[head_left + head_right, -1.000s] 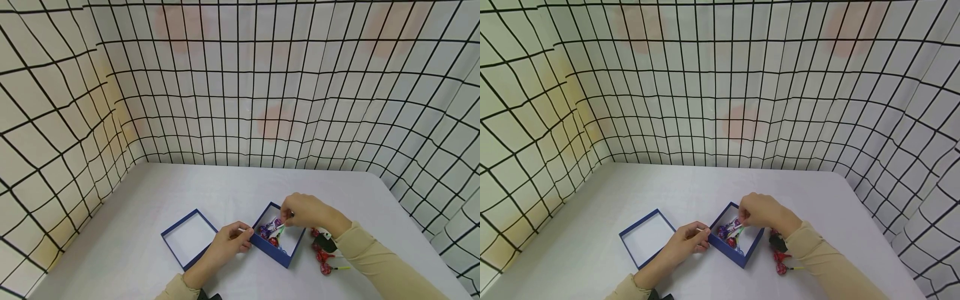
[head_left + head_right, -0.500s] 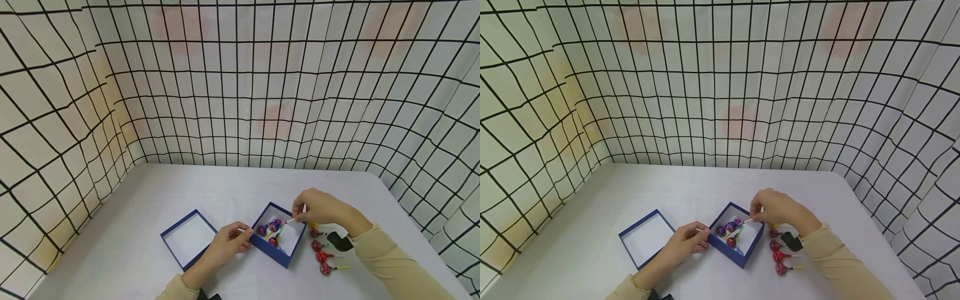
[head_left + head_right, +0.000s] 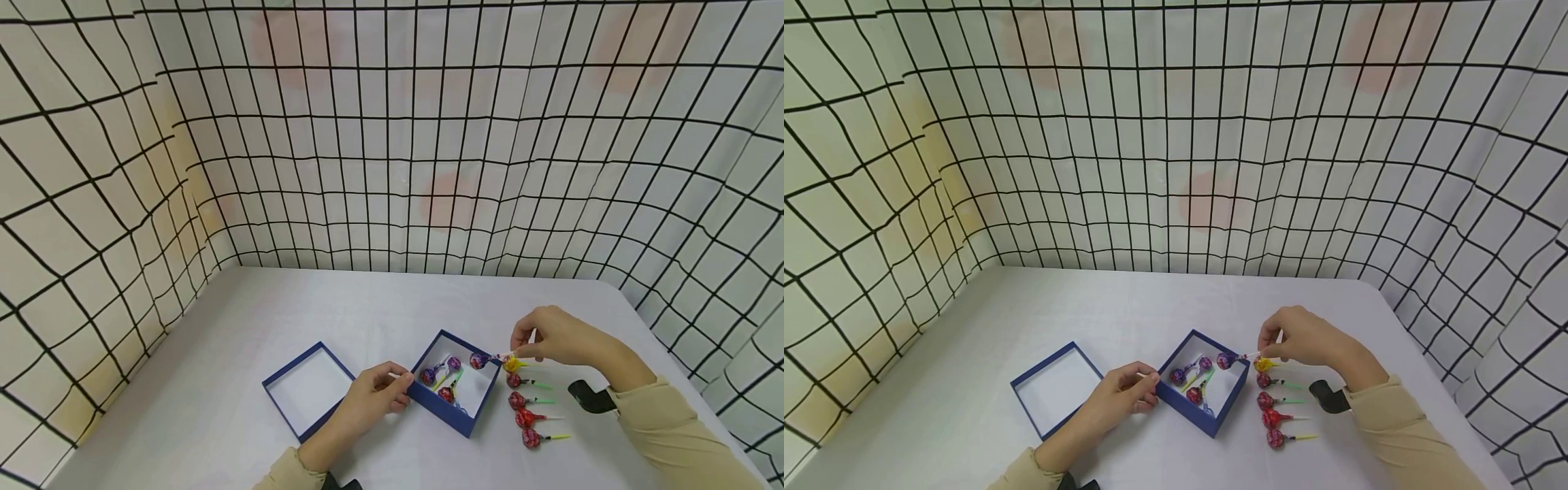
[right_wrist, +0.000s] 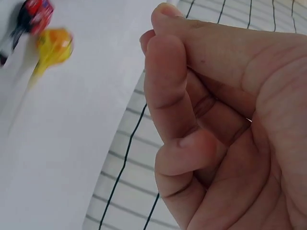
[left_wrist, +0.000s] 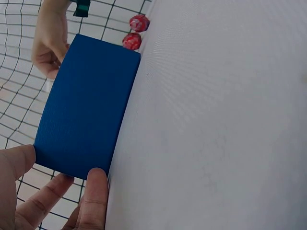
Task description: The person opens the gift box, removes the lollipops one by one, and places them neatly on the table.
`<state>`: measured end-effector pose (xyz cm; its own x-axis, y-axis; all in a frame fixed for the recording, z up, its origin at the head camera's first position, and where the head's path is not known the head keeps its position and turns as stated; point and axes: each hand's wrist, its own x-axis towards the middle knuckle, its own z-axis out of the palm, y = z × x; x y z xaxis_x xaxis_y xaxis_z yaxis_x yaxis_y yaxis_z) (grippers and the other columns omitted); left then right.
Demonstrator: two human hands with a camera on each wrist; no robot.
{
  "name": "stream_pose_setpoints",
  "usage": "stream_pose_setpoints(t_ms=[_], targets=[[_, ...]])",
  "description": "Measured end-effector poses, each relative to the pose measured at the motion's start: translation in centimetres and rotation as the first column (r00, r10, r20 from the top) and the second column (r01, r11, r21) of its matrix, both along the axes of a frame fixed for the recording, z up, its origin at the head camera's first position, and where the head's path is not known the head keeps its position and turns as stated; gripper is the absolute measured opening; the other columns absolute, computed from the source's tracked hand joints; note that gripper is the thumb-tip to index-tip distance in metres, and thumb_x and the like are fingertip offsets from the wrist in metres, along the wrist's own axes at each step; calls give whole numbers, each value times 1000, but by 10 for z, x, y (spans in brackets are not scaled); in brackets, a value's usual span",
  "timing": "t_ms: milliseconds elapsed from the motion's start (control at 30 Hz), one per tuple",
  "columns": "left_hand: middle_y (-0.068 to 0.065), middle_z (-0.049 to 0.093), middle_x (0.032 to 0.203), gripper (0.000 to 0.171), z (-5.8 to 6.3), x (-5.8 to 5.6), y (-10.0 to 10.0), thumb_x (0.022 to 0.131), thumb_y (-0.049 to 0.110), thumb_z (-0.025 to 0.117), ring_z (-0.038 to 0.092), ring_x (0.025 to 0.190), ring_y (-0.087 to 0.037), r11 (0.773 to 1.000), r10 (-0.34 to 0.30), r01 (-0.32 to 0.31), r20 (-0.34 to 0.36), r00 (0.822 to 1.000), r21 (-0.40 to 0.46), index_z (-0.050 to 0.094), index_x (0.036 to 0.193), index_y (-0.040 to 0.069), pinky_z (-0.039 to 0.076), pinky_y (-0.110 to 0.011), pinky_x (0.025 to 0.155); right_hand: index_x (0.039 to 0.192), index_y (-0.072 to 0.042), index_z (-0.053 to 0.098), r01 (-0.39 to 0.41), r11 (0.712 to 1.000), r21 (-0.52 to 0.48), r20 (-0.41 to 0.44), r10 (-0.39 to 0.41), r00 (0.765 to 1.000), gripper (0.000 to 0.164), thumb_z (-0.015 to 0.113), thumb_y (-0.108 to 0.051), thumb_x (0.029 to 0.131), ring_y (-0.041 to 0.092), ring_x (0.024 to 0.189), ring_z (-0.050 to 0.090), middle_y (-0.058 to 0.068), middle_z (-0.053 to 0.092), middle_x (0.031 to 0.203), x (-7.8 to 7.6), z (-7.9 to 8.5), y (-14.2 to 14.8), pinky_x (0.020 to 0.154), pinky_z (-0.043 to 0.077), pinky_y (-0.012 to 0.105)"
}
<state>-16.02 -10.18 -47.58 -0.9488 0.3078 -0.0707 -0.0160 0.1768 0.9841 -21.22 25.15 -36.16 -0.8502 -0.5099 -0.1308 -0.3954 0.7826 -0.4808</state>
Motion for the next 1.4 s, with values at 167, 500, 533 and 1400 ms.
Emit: stream_pose_setpoints(t_ms=[167,500,533,1400], targets=[[-12,78,99,32,0,0,0,108,34,68,77,82,-19,1000,-1,1,2,1000,-1,72,121,6,67,-35,77,93,-14,75,51,999,-6,2,-51,999,7,78,-16,99,10,70,61,-5,72,88,3,-3,24,61,51,25],[-13,78,100,32,0,-1,-1,108,33,67,77,83,-20,1000,-9,9,0,1000,7,72,121,5,67,-35,77,99,-12,75,82,996,-28,-3,-83,997,8,77,-20,100,7,69,61,-2,73,91,7,-12,67,61,47,25],[-13,78,100,32,0,0,-1,108,33,67,77,83,-20,1000,-9,9,1,1000,7,72,121,5,67,-35,78,99,-12,75,89,996,-28,-2,-89,996,8,77,-20,100,6,69,61,-2,73,91,6,-14,71,61,47,25],[-12,78,100,31,1,0,-1,108,33,68,75,83,-18,1000,-2,2,10,1000,3,73,121,5,66,-34,78,104,-6,76,192,978,-81,92,-185,978,11,76,-16,100,4,70,59,1,72,93,0,-60,154,65,46,25]])
